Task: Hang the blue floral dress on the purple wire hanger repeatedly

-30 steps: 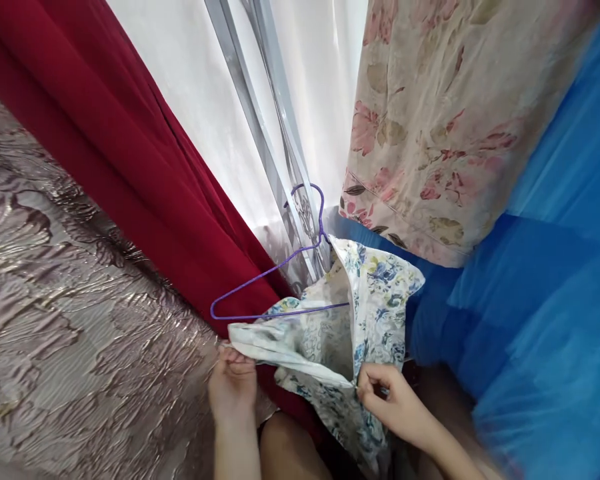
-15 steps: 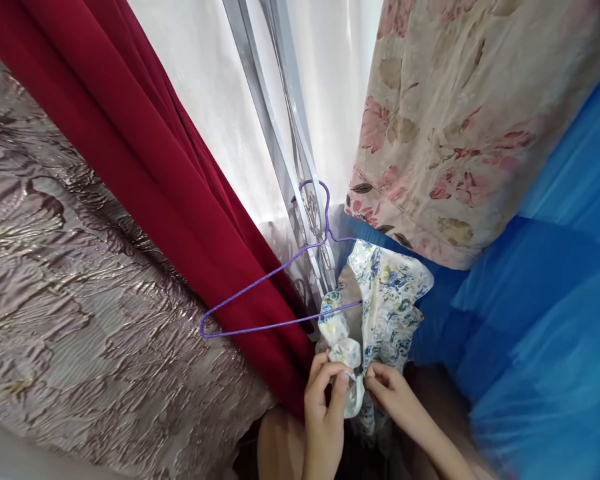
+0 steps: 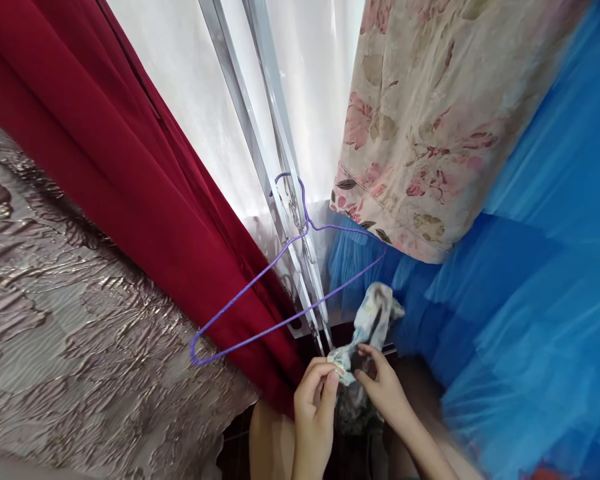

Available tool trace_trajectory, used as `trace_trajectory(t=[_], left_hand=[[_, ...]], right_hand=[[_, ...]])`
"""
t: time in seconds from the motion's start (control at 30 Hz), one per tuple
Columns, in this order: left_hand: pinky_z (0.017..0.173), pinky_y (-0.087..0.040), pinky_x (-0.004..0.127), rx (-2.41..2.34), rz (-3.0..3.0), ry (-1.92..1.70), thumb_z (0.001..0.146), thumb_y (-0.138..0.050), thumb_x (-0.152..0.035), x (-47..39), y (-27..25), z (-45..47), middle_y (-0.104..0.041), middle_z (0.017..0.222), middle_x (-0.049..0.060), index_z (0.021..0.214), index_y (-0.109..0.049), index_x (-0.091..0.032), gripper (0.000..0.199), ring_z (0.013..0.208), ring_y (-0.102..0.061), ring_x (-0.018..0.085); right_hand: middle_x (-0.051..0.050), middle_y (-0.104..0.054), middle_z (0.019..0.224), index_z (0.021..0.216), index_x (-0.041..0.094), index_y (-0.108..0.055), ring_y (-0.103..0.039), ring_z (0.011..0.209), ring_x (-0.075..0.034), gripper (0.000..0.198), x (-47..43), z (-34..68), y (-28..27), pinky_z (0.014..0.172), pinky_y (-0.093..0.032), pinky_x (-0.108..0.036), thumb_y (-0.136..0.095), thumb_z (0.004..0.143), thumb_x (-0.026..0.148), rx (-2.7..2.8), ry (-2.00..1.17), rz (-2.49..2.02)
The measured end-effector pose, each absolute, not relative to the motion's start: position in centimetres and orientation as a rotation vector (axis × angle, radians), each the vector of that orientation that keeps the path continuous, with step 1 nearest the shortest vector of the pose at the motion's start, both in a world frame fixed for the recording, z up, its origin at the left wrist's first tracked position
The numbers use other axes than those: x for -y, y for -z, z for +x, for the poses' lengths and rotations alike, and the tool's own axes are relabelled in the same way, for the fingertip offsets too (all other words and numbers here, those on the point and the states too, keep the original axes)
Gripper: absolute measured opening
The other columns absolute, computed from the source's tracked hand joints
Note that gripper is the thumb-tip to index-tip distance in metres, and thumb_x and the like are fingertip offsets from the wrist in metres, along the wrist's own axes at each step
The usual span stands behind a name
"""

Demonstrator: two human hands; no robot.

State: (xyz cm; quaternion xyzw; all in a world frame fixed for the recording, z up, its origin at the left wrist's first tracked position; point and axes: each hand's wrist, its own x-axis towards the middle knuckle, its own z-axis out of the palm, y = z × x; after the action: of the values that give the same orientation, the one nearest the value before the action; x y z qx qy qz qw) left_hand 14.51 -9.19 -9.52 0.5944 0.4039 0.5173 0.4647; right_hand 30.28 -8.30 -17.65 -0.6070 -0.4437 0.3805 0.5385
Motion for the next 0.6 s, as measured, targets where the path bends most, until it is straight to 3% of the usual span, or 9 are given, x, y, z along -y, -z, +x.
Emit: trace_trajectory(t=[0.07,0.13,0.3,0.4,0.5,0.6], left_hand=[[0.079,-0.047,0.026,-0.997,1.463,-1.280,0.096,-0.057,-0.035,9.4,9.3,14.7,-0.062,0.091,0.006,0.089,-0.069,-0.019,0.021,0.088,-0.060,0.020],[0.080,-0.047,0.027,-0.989,1.467,-1.300,0.096,-0.057,-0.035,9.5,9.1,15.0,-0.062,0.091,0.006,0.090,-0.070,-0.019,0.022,0.088,-0.061,0.020],[0.072,-0.047,0.027,-1.062,1.569,-1.281,0.095,-0.058,-0.034,9.7,8.6,15.4,-0.060,0.084,0.005,0.088,-0.071,-0.020,0.021,0.081,-0.060,0.020],[0.076,-0.046,0.028,-1.144,1.586,-1.278,0.093,-0.062,-0.037,9.7,8.3,15.1,-0.058,0.089,0.005,0.089,-0.071,-0.021,0.019,0.085,-0.059,0.020],[0.086,-0.047,0.032,-1.028,1.385,-1.248,0.095,-0.052,-0.054,10.3,8.5,14.5,-0.061,0.107,0.010,0.089,-0.069,-0.020,0.038,0.098,-0.059,0.024],[0.085,-0.049,0.036,-0.863,1.187,-1.014,0.090,-0.038,-0.075,11.4,9.5,13.4,-0.065,0.100,0.012,0.091,-0.068,-0.020,0.063,0.092,-0.060,0.026]], right_hand=[[-0.009,-0.070,0.111,0.113,0.019,-0.069,-0.061,0.111,-0.028,0.035,8.9,30.5,14.5,0.104,-0.042,-0.041,-0.066,0.079,0.027,1.159,-1.090,-1.277],[-0.008,-0.070,0.102,0.108,0.020,-0.071,-0.062,0.106,-0.027,0.027,9.4,30.6,11.7,0.097,-0.046,-0.039,-0.060,0.087,0.032,1.240,-1.389,-1.041],[0.002,-0.061,0.084,0.107,0.023,-0.068,-0.055,0.084,-0.019,0.047,10.6,29.8,10.1,0.078,-0.045,-0.027,-0.071,0.061,0.011,1.219,-1.686,-0.760],[0.004,-0.055,0.073,0.085,0.016,-0.068,-0.044,0.066,-0.012,0.025,11.0,29.1,10.8,0.062,-0.036,-0.022,-0.072,0.060,0.012,1.227,-1.769,-0.715],[0.003,-0.056,0.067,0.073,0.014,-0.065,-0.042,0.061,-0.011,0.015,11.5,29.2,10.5,0.059,-0.033,-0.022,-0.074,0.062,0.017,1.062,-1.832,-0.732],[0.002,-0.064,0.067,0.077,0.018,-0.066,-0.053,0.063,-0.014,0.025,12.3,30.6,9.5,0.062,-0.041,-0.024,-0.076,0.055,0.017,0.653,-1.746,-0.791]])
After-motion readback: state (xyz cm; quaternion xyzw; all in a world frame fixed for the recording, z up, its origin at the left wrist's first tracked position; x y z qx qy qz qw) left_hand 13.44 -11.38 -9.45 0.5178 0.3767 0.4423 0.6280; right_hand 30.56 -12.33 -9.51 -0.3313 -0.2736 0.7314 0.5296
